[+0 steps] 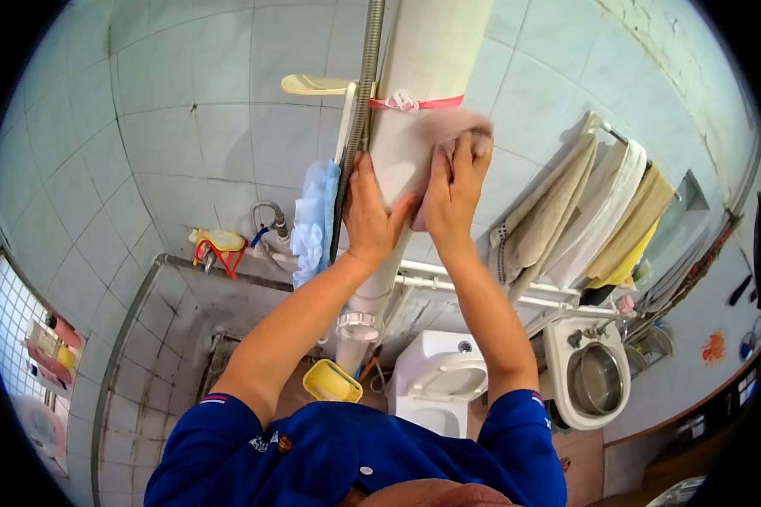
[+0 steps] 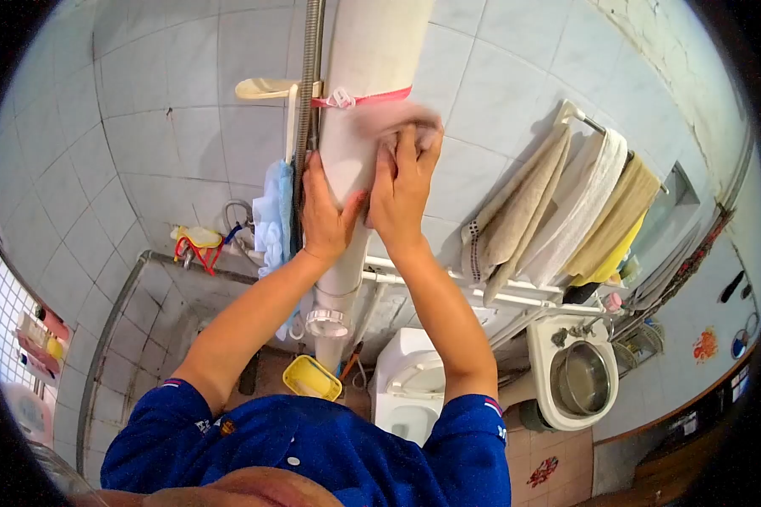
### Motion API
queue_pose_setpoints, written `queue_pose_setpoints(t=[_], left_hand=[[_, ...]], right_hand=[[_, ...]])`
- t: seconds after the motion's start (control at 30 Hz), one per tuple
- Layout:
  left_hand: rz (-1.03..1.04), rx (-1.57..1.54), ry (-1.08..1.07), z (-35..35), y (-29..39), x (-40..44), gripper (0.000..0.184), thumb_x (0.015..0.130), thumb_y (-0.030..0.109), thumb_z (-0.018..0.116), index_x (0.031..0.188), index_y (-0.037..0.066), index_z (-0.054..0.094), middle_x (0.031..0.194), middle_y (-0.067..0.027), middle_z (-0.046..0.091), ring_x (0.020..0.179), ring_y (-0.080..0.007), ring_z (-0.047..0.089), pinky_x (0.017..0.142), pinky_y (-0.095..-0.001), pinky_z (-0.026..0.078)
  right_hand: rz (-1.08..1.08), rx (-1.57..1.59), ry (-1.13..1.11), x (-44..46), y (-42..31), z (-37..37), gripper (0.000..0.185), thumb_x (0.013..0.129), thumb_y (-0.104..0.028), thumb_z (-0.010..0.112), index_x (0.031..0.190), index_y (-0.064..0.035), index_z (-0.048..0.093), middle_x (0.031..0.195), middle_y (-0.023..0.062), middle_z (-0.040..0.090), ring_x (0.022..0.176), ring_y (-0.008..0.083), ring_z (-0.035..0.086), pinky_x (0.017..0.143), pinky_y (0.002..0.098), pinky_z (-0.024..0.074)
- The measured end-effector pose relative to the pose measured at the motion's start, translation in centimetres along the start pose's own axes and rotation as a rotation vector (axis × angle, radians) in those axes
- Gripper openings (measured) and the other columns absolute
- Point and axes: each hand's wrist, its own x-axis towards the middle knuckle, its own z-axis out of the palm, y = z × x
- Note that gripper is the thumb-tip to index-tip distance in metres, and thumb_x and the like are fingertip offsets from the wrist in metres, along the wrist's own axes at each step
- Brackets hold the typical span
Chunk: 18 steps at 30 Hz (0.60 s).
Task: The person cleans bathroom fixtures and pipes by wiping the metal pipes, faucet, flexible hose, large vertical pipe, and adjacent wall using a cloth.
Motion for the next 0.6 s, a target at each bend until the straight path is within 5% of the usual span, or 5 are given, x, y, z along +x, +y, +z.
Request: queue_pose_setpoints(t=[0.03, 0.17, 0.27, 0.37, 0.6], left_hand=[[-0.087, -0.076, 0.043, 0.0, 0.3, -0.2, 0.087, 0.077, 0.018, 0.073, 0.146, -0.004, 0.024, 0.142, -0.0292, 0.036, 0.132, -0.0474, 0.034, 0.11, -0.0453, 0.03], [-0.042, 0.122, -0.183, 0.1, -0.7, -0.3, 0.089, 0.079, 0.024, 0.073, 0.145, -0.007, 0.022, 0.143, -0.032, 0.033, 0.131, -0.0476, 0.035, 0.109, -0.0478, 0.03], [-0.07, -0.005, 0.013, 0.1, -0.1, -0.3, 0.089, 0.08, 0.025, 0.071, 0.146, -0.006, 0.019, 0.143, -0.0315, 0.033, 0.131, -0.0481, 0.034, 0.109, -0.0473, 0.03], [-0.056, -0.007, 0.015, -0.2, 0.0, -0.2, 0.089, 0.08, 0.024, 0.071, 0.146, -0.006, 0.019, 0.143, -0.0314, 0.033, 0.13, -0.0484, 0.034, 0.109, -0.047, 0.031], [-0.181, -0.119, -0.002, -1.7, 2.7, 0.1, 0.069, 0.088, 0.021, 0.065, 0.143, -0.003, 0.03, 0.14, -0.028, 0.037, 0.129, -0.0437, 0.039, 0.107, -0.0427, 0.034]], right_hand=[[0.007, 0.001, 0.001, -0.3, 0.9, -0.3, 0.038, 0.075, 0.0, 0.06, 0.111, -0.0043, 0.068, 0.149, 0.0295, 0.028, 0.135, 0.0483, 0.032, 0.107, 0.052, 0.0327], [-0.901, -0.688, -0.381, -1.1, 1.2, -0.9, 0.045, 0.084, 0.003, 0.056, 0.129, -0.0073, 0.056, 0.145, 0.0271, 0.036, 0.123, 0.0368, 0.047, 0.102, 0.037, 0.0383], [-0.039, -0.174, -0.117, -1.1, 2.0, -0.4, 0.038, 0.08, 0.002, 0.06, 0.117, -0.0052, 0.064, 0.141, 0.0231, 0.044, 0.122, 0.0406, 0.048, 0.098, 0.0402, 0.0434], [-0.553, -0.61, -0.291, -1.7, 0.8, -1.9, 0.037, 0.083, 0.001, 0.06, 0.12, -0.0014, 0.061, 0.133, 0.0231, 0.049, 0.118, 0.038, 0.051, 0.095, 0.0379, 0.0452], [0.039, -0.199, -0.104, -1.9, -1.9, -4.1, 0.051, 0.084, -0.009, 0.067, 0.131, 0.0018, 0.053, 0.116, 0.0182, 0.053, 0.11, 0.0302, 0.055, 0.095, 0.0345, 0.0441]])
